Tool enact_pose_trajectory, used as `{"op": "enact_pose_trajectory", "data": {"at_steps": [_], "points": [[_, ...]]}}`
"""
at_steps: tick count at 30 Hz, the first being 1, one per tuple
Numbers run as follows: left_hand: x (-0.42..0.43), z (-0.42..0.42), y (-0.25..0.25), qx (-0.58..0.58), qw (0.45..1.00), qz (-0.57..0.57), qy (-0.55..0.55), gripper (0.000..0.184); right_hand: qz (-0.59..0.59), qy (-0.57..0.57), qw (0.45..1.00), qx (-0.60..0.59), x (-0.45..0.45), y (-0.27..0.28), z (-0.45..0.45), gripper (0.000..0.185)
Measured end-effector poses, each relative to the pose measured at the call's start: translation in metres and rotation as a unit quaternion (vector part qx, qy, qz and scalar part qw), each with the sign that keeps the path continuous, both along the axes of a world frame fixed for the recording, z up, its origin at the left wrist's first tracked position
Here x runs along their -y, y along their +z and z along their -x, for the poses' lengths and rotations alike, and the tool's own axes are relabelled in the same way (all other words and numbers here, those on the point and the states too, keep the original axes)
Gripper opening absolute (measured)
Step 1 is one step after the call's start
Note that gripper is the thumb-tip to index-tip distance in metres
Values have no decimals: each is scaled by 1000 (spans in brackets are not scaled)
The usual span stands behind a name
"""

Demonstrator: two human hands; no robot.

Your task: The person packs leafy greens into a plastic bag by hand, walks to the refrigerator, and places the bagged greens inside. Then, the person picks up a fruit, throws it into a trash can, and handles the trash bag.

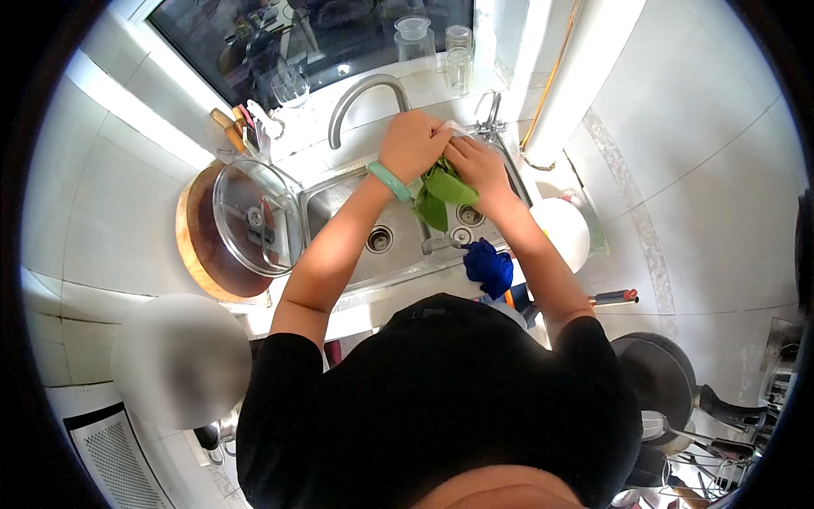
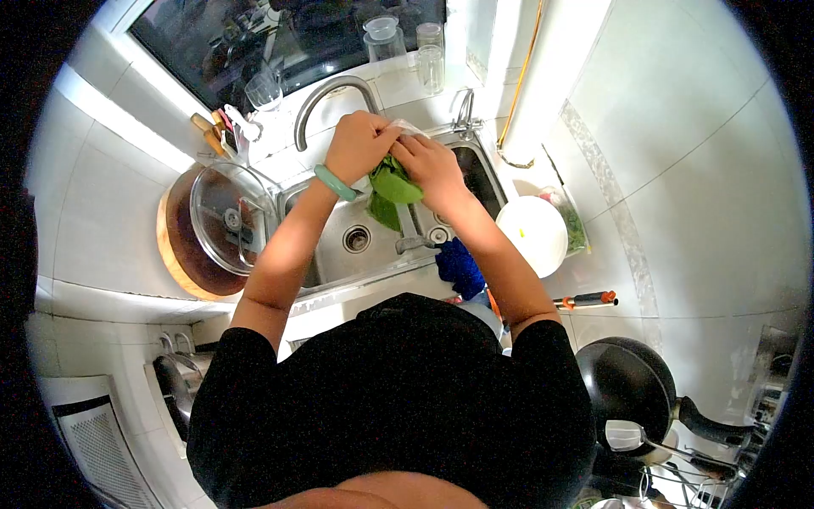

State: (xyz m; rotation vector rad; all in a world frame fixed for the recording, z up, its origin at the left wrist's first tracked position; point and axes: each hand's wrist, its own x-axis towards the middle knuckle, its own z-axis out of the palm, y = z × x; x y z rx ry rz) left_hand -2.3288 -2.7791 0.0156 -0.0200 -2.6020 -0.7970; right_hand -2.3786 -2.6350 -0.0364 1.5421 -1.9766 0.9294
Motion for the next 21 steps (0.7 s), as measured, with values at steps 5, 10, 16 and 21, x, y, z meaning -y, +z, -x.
{"op": "enact_pose_trajectory", "data": {"at_steps": [5, 10, 16, 21], "points": [[6, 8, -23, -78, 989, 128, 5, 24, -103, -57, 993, -19, 13, 1, 10, 25], [11, 8, -37, -12, 998, -63, -27, 17, -302, -21, 952, 45, 16, 16, 8, 18], [34, 3, -75, 142, 719, -681, -2, 15, -51, 171, 913, 368, -2, -4, 15, 32], [28, -11, -62, 142, 695, -697, -109, 21, 28, 62, 965, 251, -1, -27, 7, 37]]}}
